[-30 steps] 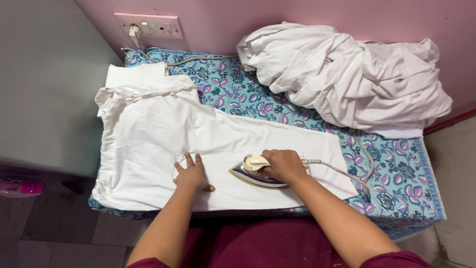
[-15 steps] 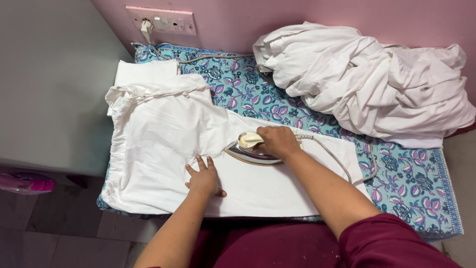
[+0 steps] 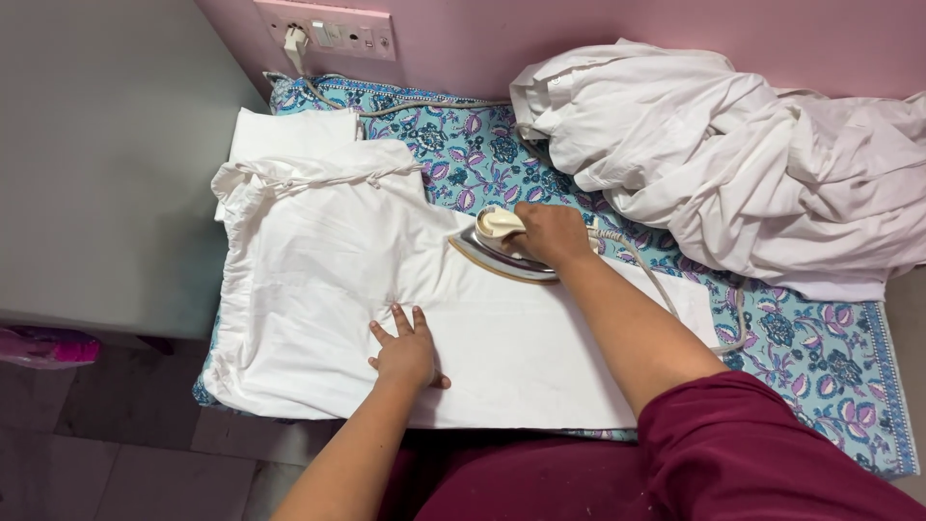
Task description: The recorder is ironing white clothes on a flat surface.
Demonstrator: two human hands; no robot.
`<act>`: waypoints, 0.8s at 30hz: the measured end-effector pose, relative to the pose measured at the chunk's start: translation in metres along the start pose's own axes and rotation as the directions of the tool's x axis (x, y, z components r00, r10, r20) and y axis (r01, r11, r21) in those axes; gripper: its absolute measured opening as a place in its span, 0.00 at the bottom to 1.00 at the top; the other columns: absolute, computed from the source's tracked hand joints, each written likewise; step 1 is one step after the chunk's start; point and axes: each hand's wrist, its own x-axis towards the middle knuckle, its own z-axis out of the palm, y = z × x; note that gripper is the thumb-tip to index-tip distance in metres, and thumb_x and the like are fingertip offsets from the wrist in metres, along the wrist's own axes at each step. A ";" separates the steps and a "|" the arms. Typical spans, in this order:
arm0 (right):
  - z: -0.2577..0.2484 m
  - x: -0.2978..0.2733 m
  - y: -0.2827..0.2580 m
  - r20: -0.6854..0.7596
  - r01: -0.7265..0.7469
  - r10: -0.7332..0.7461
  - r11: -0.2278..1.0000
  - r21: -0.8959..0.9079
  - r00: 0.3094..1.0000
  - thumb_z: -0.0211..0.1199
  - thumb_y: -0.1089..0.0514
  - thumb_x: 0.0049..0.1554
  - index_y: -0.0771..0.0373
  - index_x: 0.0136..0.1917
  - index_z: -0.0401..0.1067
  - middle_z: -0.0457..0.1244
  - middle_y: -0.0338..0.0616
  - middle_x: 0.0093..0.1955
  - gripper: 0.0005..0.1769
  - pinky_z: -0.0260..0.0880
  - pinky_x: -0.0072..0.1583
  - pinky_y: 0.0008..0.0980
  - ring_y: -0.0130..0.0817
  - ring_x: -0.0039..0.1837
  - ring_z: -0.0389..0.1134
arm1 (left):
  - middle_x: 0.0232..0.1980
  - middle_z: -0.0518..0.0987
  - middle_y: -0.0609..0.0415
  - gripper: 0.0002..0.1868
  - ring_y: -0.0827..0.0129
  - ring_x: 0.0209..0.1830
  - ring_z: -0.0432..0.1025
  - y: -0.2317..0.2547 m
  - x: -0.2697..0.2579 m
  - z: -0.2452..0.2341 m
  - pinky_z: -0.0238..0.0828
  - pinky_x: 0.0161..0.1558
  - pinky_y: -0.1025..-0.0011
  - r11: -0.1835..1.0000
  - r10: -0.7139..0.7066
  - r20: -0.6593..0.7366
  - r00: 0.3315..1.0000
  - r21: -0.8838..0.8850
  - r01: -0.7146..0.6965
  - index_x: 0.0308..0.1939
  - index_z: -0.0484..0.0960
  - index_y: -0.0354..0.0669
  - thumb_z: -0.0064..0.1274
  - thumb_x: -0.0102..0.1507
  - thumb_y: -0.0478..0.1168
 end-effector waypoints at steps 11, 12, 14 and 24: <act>0.005 0.044 0.008 0.008 -0.118 0.118 0.993 -0.009 0.993 0.75 0.36 0.46 0.57 0.48 0.74 0.71 0.48 0.42 0.28 0.72 0.48 0.48 0.50 0.47 0.73 | 0.86 0.26 0.49 0.76 0.31 0.83 0.27 0.002 -0.002 -0.004 0.59 0.70 0.39 1.000 -0.008 0.007 1.000 0.003 0.008 0.83 0.30 0.53 0.77 0.49 0.52; 0.007 0.045 0.008 0.002 -0.131 0.131 0.991 -0.001 0.991 0.76 0.37 0.46 0.58 0.48 0.74 0.71 0.49 0.43 0.28 0.72 0.48 0.48 0.50 0.47 0.73 | 0.86 0.26 0.49 0.76 0.31 0.83 0.28 0.001 -0.002 -0.003 0.59 0.70 0.39 1.000 -0.006 0.002 1.000 0.003 0.006 0.83 0.30 0.53 0.78 0.49 0.52; 0.003 0.044 0.004 0.032 -0.171 0.171 0.985 0.002 0.985 0.76 0.37 0.46 0.57 0.50 0.75 0.71 0.50 0.43 0.28 0.72 0.49 0.48 0.50 0.48 0.73 | 0.86 0.26 0.48 0.76 0.30 0.82 0.28 0.001 -0.001 -0.001 0.60 0.70 0.39 1.000 0.000 -0.004 1.000 0.006 0.000 0.83 0.30 0.53 0.78 0.49 0.52; -0.020 -0.009 -0.008 0.186 -0.345 0.325 0.935 0.086 0.927 0.77 0.35 0.44 0.53 0.52 0.77 0.71 0.49 0.47 0.29 0.71 0.54 0.49 0.50 0.52 0.72 | 0.86 0.26 0.46 0.77 0.28 0.82 0.29 -0.002 0.005 0.004 0.65 0.67 0.42 0.999 0.015 -0.030 0.999 0.039 -0.013 0.82 0.29 0.51 0.78 0.49 0.54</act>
